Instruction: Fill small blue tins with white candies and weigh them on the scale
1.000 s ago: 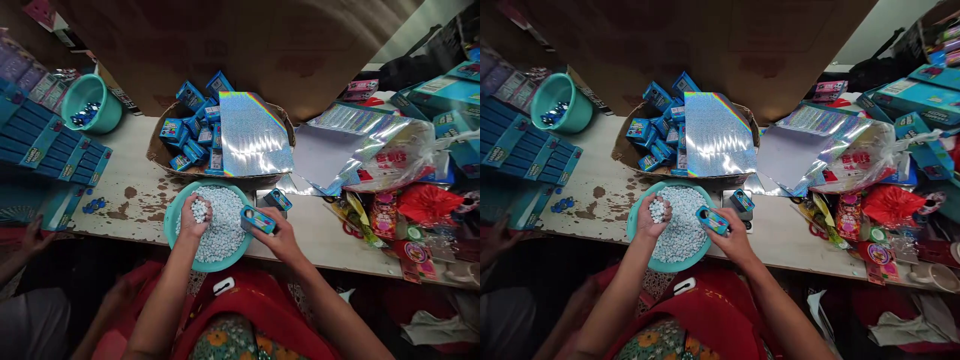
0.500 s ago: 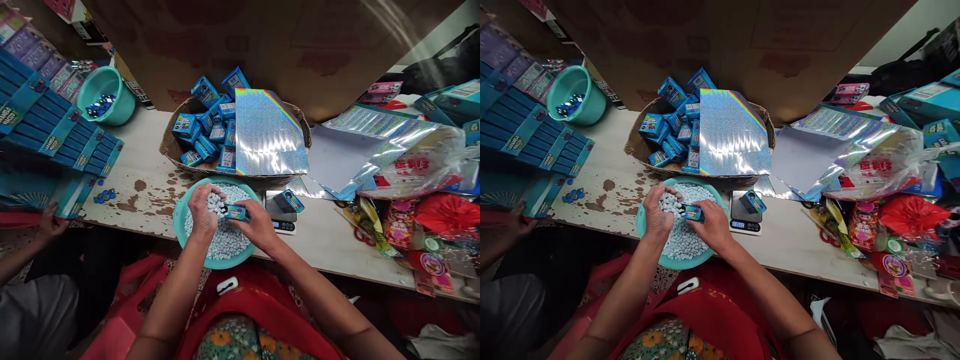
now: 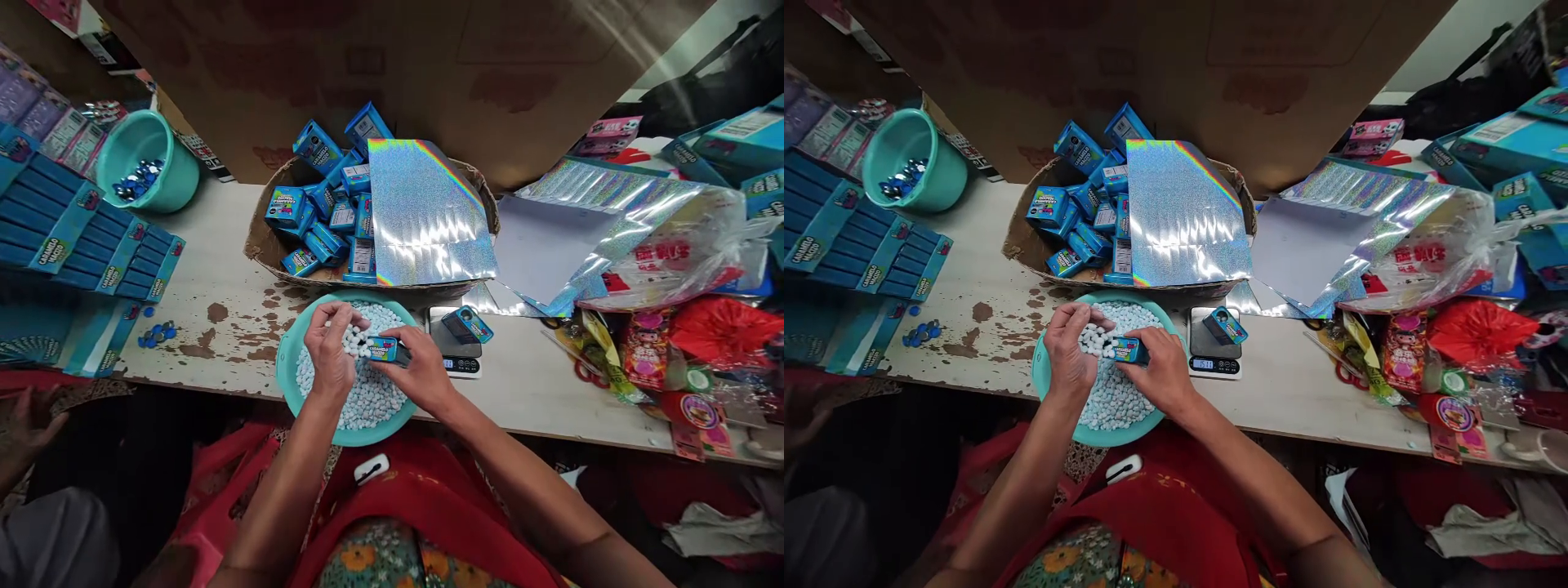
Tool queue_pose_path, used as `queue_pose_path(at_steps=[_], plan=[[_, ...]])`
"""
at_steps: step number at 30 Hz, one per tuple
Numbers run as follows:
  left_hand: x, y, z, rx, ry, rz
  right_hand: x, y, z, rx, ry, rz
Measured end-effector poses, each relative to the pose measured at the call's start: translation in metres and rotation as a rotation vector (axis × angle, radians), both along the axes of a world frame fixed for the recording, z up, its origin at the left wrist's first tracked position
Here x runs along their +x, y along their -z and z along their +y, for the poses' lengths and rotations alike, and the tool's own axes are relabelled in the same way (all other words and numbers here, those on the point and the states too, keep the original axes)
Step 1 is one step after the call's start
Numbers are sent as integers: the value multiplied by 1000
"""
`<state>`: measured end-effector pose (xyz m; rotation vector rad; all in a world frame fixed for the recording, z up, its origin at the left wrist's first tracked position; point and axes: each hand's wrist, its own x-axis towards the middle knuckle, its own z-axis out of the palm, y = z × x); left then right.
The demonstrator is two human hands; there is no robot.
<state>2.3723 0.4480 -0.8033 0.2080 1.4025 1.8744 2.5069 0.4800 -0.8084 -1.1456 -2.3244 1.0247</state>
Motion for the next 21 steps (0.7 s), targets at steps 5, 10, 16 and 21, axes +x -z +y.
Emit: queue_pose_path(at_steps=[5,10,16,21], plan=[[0,1,1,31,14,10,-1,1,0,1,15,3],[2,-1,2,38,55,9,-4,2,0,-8,18,-12],[-15,13,0,29,96,-52,3,6,2,-48,48,11],[-34,85,5,-219,238,295,25,-1,-1,-161,127,184]])
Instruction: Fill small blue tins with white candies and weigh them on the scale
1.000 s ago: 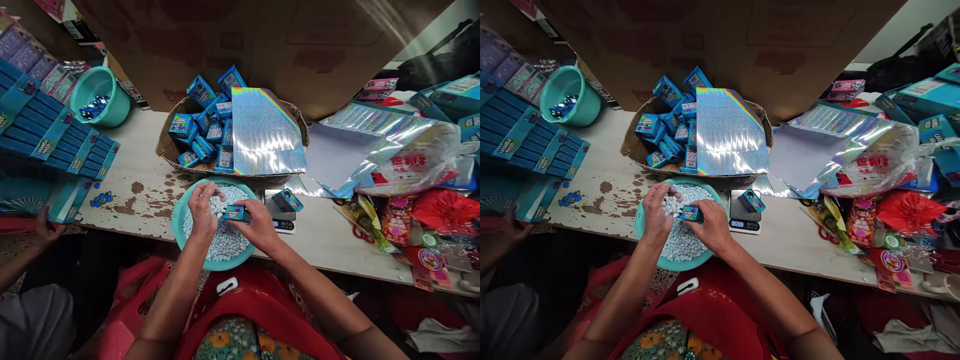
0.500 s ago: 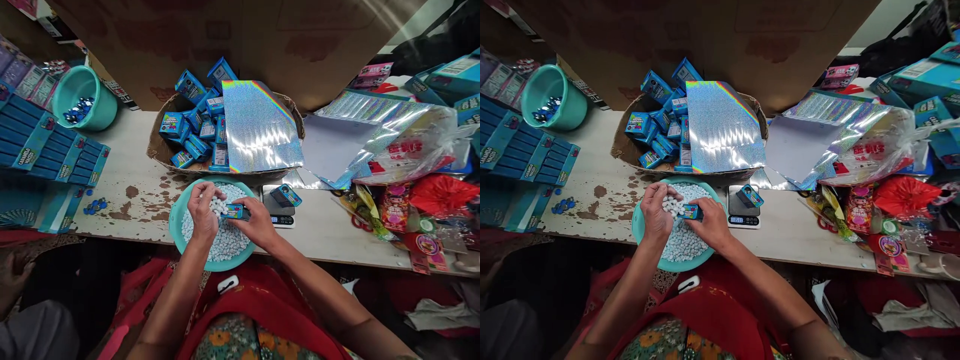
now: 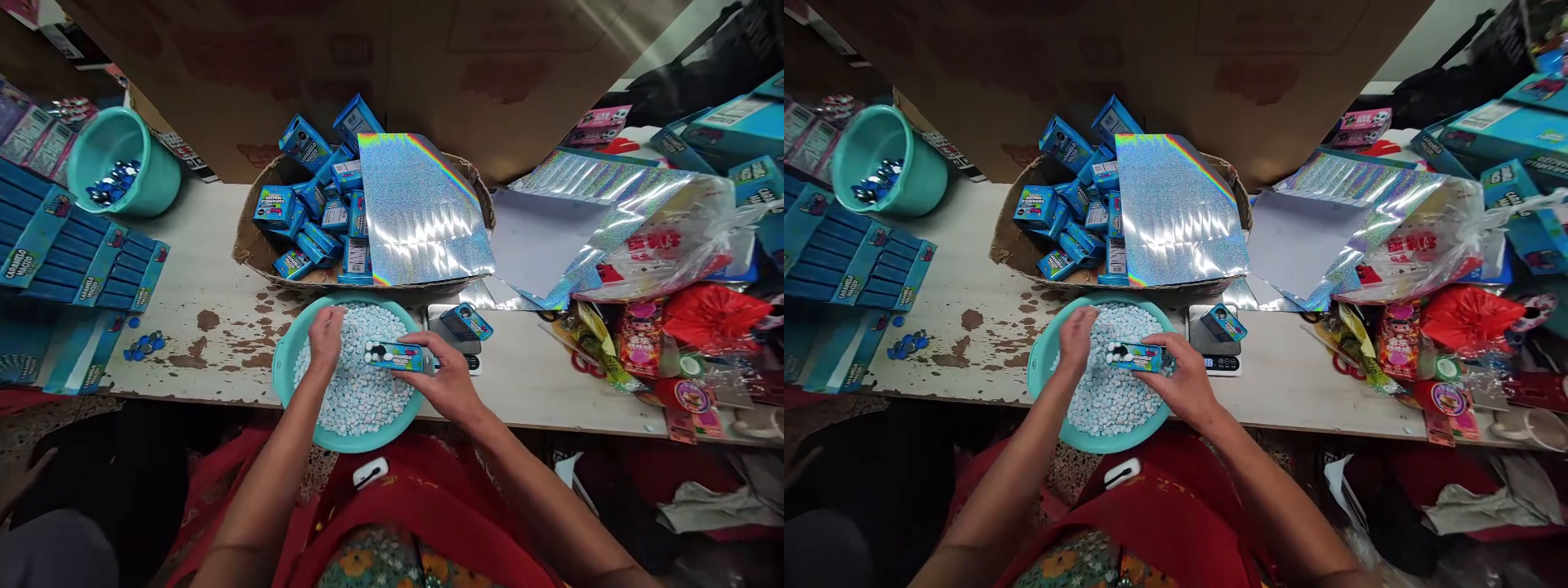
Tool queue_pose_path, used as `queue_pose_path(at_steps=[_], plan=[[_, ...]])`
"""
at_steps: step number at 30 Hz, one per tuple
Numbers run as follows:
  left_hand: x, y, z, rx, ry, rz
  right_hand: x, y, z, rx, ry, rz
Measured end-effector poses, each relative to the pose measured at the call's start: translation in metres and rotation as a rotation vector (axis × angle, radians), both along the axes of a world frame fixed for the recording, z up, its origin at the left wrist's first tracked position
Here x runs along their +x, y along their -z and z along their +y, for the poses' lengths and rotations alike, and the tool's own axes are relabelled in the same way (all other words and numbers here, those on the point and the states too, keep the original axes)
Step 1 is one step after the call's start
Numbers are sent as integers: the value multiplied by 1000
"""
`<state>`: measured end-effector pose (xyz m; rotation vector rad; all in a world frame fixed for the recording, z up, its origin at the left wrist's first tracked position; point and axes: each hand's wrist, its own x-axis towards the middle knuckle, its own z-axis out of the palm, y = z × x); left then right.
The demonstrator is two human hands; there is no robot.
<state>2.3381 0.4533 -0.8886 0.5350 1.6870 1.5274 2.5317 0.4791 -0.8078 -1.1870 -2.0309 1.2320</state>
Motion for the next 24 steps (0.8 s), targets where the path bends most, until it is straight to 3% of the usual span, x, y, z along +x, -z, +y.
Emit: queue_pose_path(at_steps=[3,7,9,11,14,18,21,24], plan=[[10,31,-1,-108,239,303,8,0,-1,-12,58,-4],[29,37,-12,-250,432,474,10,7,2,5,85,-44],[31,36,-17,-303,402,421,9,10,4,14,92,-69],[27,32,-20,-305,289,286,9,12,6,22,81,-96],[20,14,-20,-260,94,-21,7,12,7,45,47,-125],[17,-37,-16,-26,-123,-501,-7,10,4,142,-54,-157],[20,-67,-11,168,-184,-500,-22,6,1,193,-148,-208],[24,-78,-7,256,-260,-409,-32,2,0,201,-161,-220]])
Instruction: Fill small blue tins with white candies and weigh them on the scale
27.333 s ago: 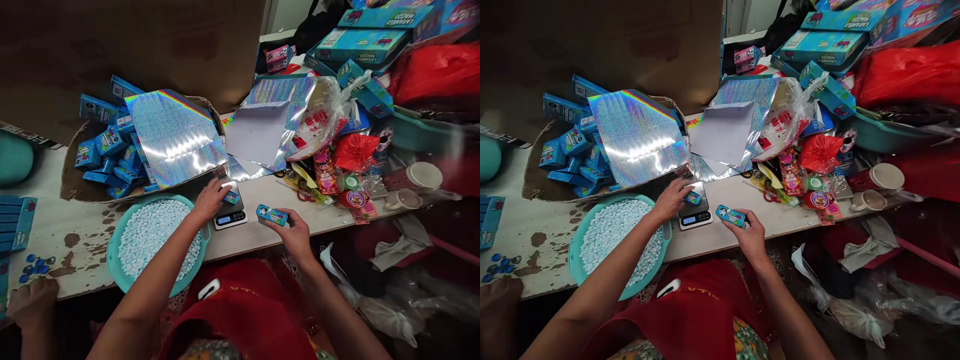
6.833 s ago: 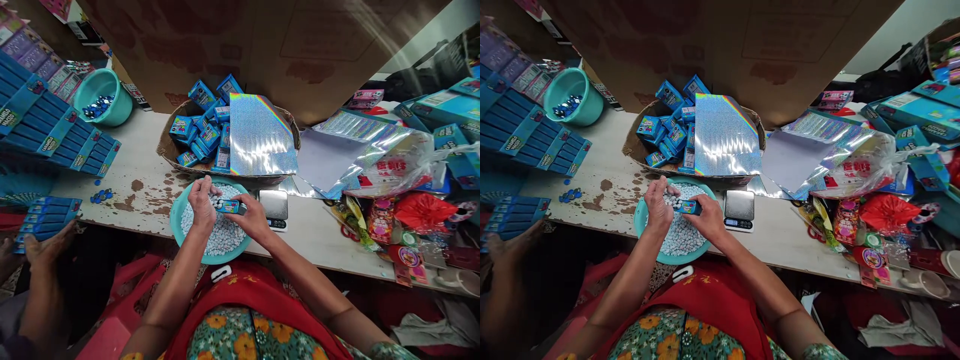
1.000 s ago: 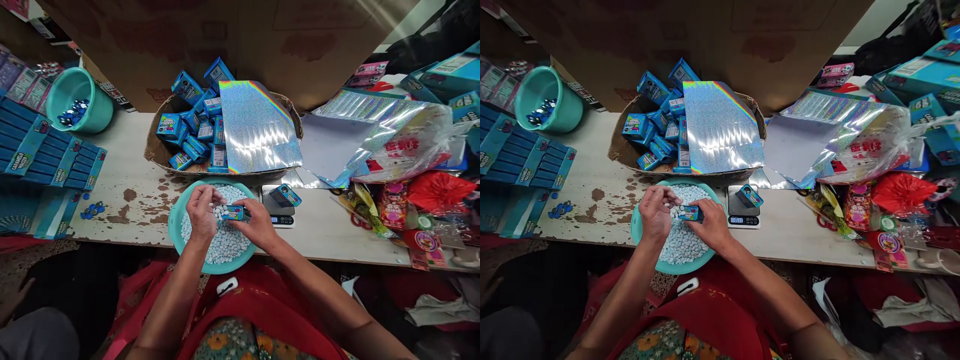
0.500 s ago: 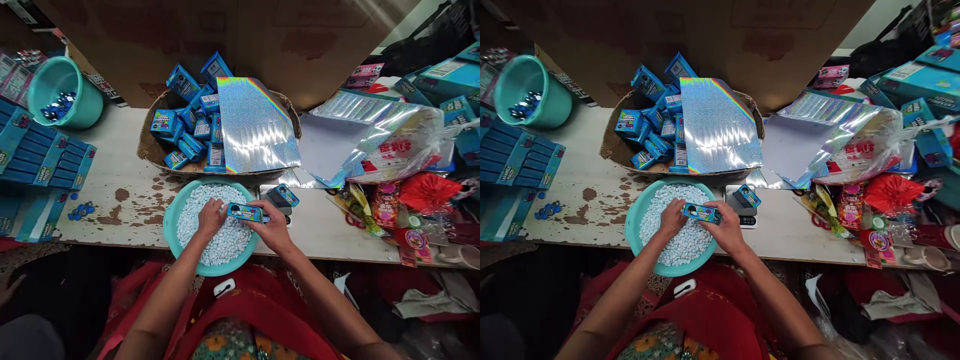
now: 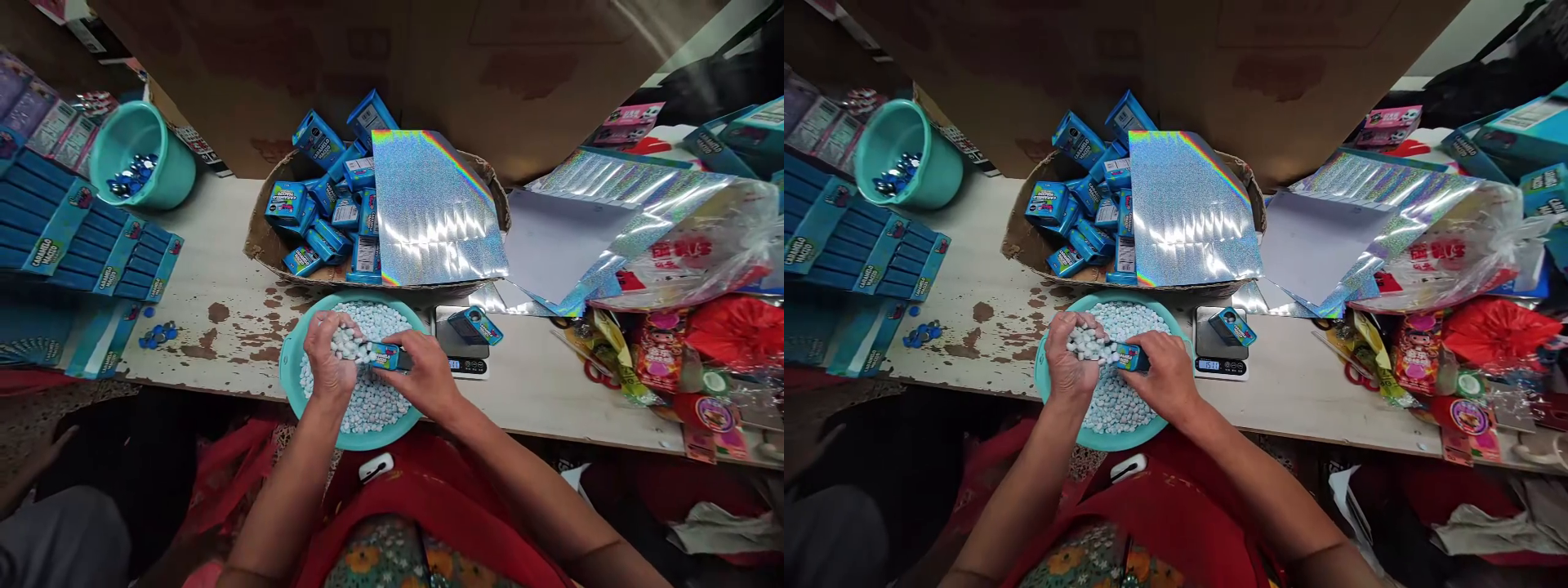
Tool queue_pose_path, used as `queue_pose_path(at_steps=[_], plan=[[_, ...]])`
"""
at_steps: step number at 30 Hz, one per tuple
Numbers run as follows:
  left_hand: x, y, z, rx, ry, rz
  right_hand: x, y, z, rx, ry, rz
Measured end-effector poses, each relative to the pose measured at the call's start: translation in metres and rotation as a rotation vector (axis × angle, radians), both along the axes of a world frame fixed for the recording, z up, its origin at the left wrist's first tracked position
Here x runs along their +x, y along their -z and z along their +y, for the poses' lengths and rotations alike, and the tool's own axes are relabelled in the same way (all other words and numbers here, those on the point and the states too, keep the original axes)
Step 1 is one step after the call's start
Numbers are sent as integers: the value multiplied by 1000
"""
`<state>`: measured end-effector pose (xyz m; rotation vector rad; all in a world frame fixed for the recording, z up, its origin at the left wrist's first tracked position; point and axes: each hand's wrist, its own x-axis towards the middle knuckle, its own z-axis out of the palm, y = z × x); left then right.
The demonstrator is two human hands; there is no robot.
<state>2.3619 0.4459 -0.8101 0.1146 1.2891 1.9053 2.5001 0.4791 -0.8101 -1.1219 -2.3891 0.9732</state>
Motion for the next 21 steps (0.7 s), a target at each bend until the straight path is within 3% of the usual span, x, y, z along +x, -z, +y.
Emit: queue_pose_path(at_steps=[14,21], plan=[[5,-3,7,-39,-39,130,-1,-2,6,-113,36,74],[3,0,10,-72,-56,219,-5,6,9,-164,57,126]])
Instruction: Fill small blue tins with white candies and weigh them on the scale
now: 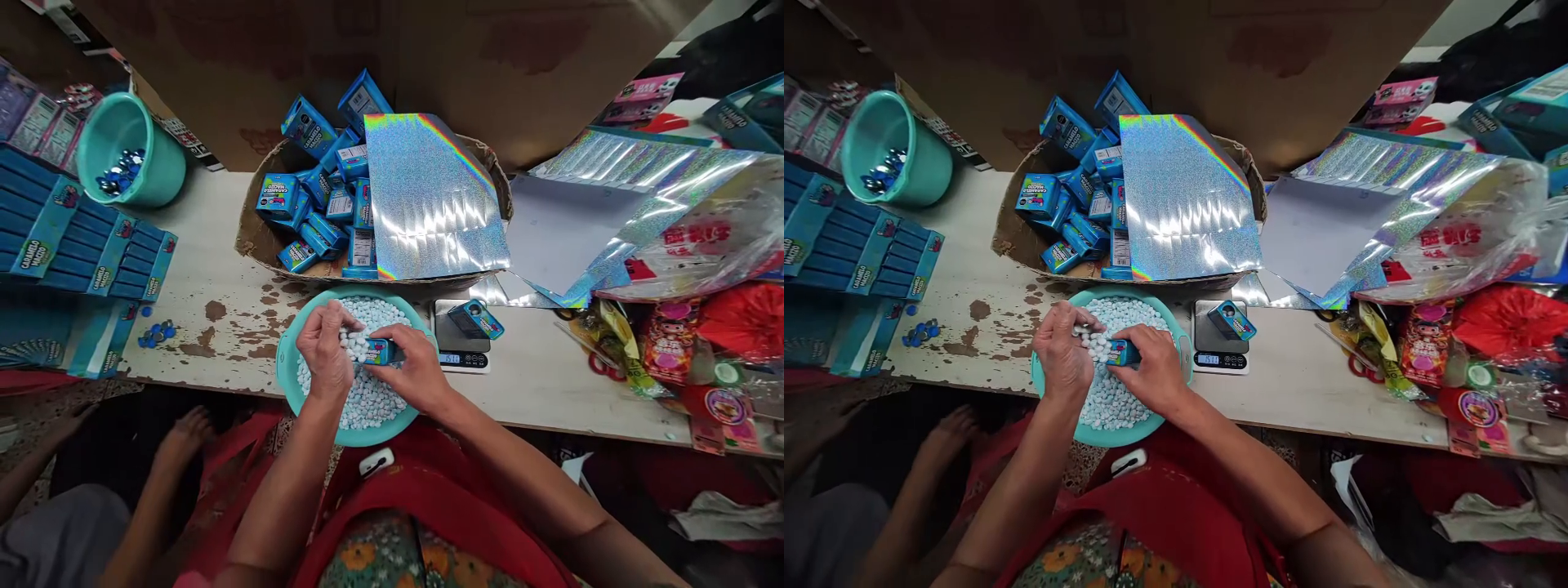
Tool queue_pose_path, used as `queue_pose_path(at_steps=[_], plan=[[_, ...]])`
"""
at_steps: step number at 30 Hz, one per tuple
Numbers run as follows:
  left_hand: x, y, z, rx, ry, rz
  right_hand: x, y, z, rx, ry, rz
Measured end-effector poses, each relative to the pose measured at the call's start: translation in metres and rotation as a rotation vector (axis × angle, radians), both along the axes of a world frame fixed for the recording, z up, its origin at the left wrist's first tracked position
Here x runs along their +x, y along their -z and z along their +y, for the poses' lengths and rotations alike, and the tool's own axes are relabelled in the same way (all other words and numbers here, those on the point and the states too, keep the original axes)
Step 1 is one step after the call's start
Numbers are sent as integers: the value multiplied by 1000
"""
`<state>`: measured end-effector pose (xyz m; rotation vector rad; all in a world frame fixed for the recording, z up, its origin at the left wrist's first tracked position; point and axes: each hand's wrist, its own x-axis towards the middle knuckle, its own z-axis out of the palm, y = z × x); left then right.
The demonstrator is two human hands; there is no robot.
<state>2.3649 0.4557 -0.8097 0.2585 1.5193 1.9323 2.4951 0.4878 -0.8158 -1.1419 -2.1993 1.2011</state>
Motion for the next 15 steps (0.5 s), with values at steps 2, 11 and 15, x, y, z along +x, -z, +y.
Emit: queue_pose_path(at_steps=[2,11,15], plan=[[-1,0,0,-21,-10,-3,-1,2,1,-11,-7,15],[5,-1,2,-3,12,-42,-4,6,1,5,-4,82],[2,-5,4,11,78,-66,1,11,5,-84,37,103]])
